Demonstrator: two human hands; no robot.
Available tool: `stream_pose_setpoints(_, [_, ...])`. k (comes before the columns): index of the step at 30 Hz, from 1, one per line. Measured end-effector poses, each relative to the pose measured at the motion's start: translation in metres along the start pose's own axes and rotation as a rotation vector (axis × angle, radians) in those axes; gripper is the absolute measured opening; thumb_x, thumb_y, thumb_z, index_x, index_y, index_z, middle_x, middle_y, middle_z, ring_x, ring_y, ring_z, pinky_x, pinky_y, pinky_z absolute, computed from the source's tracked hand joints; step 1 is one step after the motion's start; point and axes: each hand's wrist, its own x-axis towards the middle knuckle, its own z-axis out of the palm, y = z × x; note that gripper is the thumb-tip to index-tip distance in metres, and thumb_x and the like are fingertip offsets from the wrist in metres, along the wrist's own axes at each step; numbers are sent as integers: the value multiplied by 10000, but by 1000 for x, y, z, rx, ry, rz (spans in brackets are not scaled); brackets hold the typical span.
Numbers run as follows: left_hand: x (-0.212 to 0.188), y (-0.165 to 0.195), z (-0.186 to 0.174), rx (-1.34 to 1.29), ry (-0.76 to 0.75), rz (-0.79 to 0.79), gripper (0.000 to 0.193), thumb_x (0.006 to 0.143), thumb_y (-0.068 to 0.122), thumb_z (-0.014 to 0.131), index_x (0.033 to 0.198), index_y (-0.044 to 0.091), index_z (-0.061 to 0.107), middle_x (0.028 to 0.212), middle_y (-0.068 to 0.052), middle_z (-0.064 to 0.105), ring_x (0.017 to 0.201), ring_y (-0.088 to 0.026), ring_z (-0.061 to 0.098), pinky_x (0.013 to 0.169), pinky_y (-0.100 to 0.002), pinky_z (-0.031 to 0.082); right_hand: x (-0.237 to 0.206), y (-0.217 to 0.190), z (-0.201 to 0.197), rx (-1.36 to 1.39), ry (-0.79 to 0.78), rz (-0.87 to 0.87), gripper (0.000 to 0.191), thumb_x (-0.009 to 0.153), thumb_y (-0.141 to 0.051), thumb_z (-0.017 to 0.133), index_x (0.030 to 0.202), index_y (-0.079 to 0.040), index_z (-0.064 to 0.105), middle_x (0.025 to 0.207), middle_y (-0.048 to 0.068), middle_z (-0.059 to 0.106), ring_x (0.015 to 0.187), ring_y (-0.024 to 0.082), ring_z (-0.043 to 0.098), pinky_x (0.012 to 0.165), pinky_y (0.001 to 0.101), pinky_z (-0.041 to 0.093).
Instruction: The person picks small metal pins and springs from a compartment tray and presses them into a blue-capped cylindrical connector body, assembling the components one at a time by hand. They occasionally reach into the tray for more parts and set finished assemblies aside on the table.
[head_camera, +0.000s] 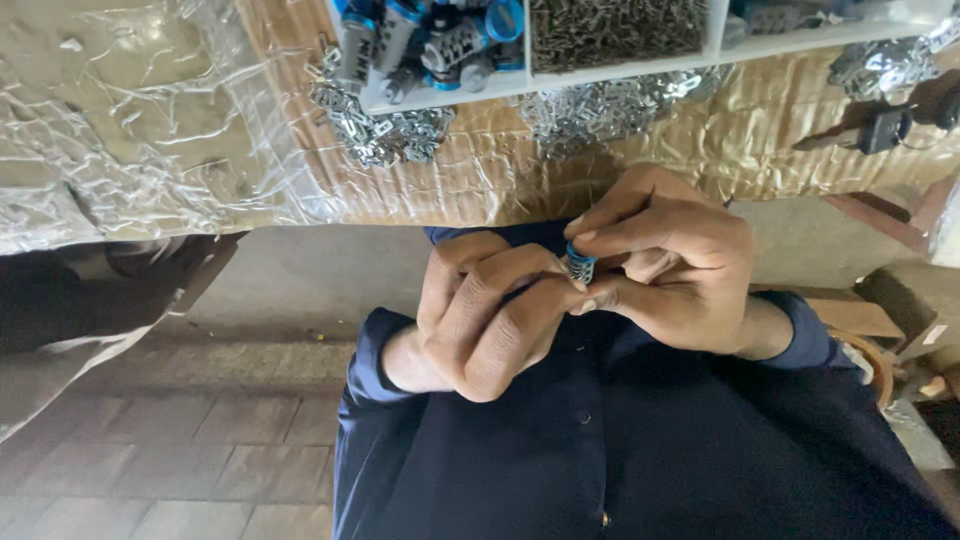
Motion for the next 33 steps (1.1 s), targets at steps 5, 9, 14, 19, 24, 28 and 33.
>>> stream_pose_setpoints(5, [-16, -2, -16, -396, -77, -267, 307, 794, 74, 881, 1057, 41, 727, 992, -64, 604, 805, -218, 574, 701, -309, 503, 5, -2, 2, -149, -142, -3, 324, 827, -51, 863, 1116, -37, 716, 1142, 127, 681, 865, 131, 722, 643, 205, 565])
stream_pose_setpoints(9, [-28, 3, -11, -888, -30, -664, 338, 926, 61, 853, 1190, 52, 641, 1119, -57, 625, 824, -147, 584, 754, -263, 508, 6, 3, 3, -9, -280, 32, 388, 806, -51, 897, 1151, -28, 720, 1091, 95, 652, 845, 131, 712, 690, 240, 604])
stream_pose_setpoints(14, [-28, 3, -2, 133, -44, -462, 411, 973, 149, 843, 1313, 72, 626, 1079, -92, 608, 895, -243, 606, 793, -352, 508, 1, 4, -4, 268, -77, 75, 396, 846, 52, 827, 1205, 23, 662, 1222, 148, 637, 965, 197, 769, 796, 283, 729])
stream_pose_setpoints(19, [-21, -7, 7, 433, -87, -464, 537, 1124, 364, 724, 1503, 45, 519, 1235, -177, 578, 1068, -305, 573, 924, -403, 513, -7, -8, -17, 243, -35, 59, 375, 873, 94, 804, 1210, 25, 656, 1248, 152, 616, 995, 208, 767, 832, 296, 731])
stream_pose_setpoints(24, [-20, -5, 1, 496, -218, -443, 650, 927, 437, 816, 1329, -40, 633, 1119, -205, 589, 947, -330, 575, 823, -451, 517, -11, -5, -20, 238, -19, 55, 363, 884, 86, 775, 1220, 34, 648, 1264, 155, 609, 1008, 211, 763, 865, 305, 720])
stream_pose_setpoints(28, [-24, -6, -10, 437, -265, -354, 492, 915, 236, 874, 1330, 38, 700, 1172, -127, 581, 1055, -300, 613, 896, -445, 537, -10, -3, -21, 276, -41, 42, 341, 900, 95, 778, 1210, 47, 644, 1254, 161, 604, 1008, 221, 765, 861, 304, 722])
stream_pose_setpoints(33, [-29, -8, -11, 68, -149, -192, 413, 845, -5, 903, 1215, 49, 726, 1118, -101, 640, 1045, -255, 668, 862, -358, 600, -5, -9, -22, 180, -10, 82, 374, 882, 64, 774, 1222, 42, 620, 1205, 156, 601, 1003, 213, 765, 870, 306, 722])
